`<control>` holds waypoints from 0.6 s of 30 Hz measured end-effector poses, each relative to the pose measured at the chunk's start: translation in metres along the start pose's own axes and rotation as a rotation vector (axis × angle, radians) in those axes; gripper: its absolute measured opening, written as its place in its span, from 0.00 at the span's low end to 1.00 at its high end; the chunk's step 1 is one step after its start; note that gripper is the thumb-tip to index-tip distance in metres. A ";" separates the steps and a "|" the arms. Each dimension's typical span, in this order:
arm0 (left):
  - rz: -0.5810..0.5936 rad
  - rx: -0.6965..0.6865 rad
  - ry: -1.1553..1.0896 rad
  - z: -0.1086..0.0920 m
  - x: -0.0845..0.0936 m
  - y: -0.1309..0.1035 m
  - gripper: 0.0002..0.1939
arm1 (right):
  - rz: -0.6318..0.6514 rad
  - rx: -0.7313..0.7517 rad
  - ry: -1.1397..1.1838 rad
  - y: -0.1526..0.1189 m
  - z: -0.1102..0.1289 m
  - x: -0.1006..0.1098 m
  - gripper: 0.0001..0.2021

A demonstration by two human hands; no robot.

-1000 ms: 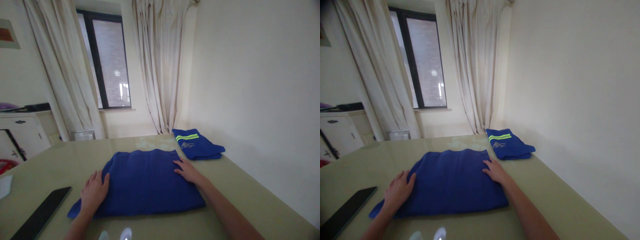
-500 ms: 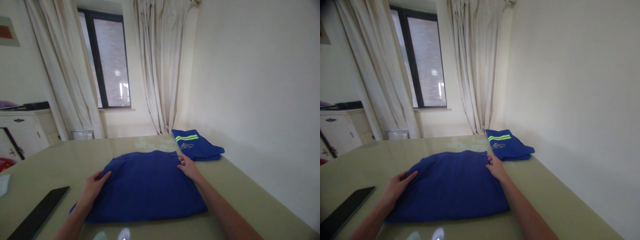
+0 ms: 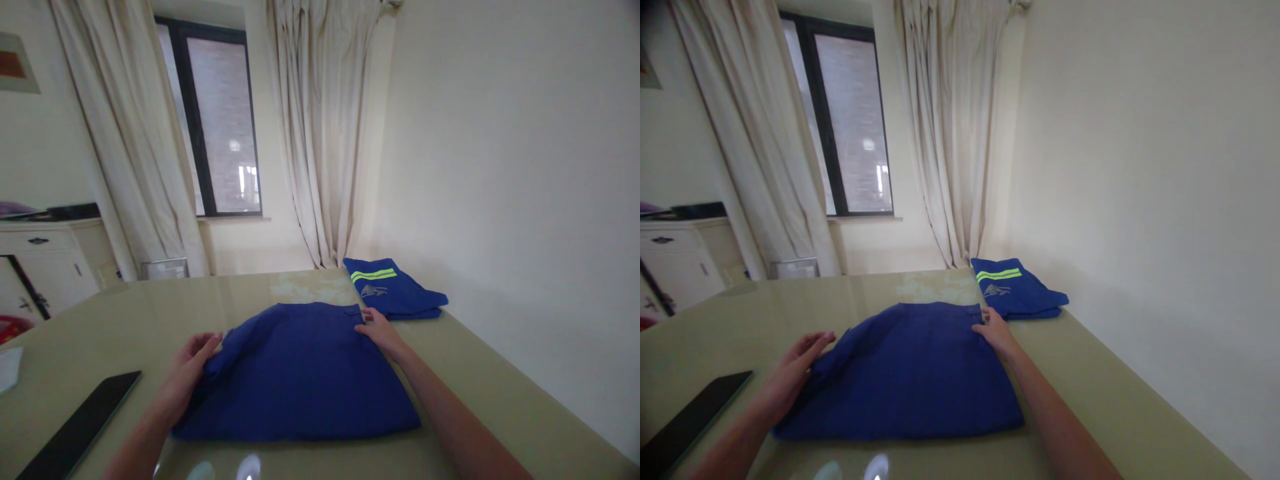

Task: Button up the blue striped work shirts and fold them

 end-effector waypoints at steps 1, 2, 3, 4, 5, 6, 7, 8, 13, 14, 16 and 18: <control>-0.005 0.039 0.070 0.004 0.000 0.001 0.30 | 0.009 0.006 0.035 -0.001 -0.001 -0.002 0.28; 0.002 0.080 0.133 0.008 -0.002 0.002 0.32 | 0.015 0.016 0.068 -0.001 -0.001 -0.004 0.28; 0.020 0.115 0.188 0.012 -0.003 0.003 0.34 | 0.015 0.028 0.098 -0.002 -0.001 -0.006 0.28; 0.044 0.135 0.242 0.014 -0.006 0.004 0.35 | 0.007 0.041 0.123 -0.002 0.000 -0.006 0.27; 0.068 0.136 0.296 0.014 -0.009 0.006 0.35 | -0.008 0.056 0.142 -0.002 0.002 -0.006 0.27; 0.077 0.116 0.343 0.010 -0.012 0.007 0.34 | -0.027 0.072 0.160 -0.002 0.005 -0.005 0.27; 0.069 0.083 0.371 0.004 -0.015 0.007 0.33 | -0.045 0.091 0.178 -0.003 0.010 -0.004 0.27; 0.046 0.044 0.366 -0.005 -0.017 0.005 0.31 | -0.059 0.109 0.196 -0.004 0.018 -0.002 0.27; -0.012 -0.040 -0.127 -0.042 -0.015 -0.027 0.28 | 0.089 0.308 0.413 -0.034 0.091 0.014 0.31; 0.006 -0.021 -0.208 -0.042 -0.009 -0.036 0.30 | 0.181 0.381 0.491 -0.048 0.111 0.018 0.33; 0.039 0.025 -0.259 -0.033 0.011 -0.058 0.35 | 0.350 0.463 0.533 -0.085 0.139 0.025 0.38; 0.039 0.065 -0.187 -0.007 0.039 -0.080 0.36 | 0.518 0.433 0.468 -0.127 0.147 0.023 0.43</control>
Point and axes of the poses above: each hand's wrist, its own y-axis towards the middle knuckle, its own x-axis out of the back of the hand, z = x × y, the point moved 8 cm from there along y, towards the middle knuckle, and after that the axes turned 14 degrees about z, right-handed, at the moved point
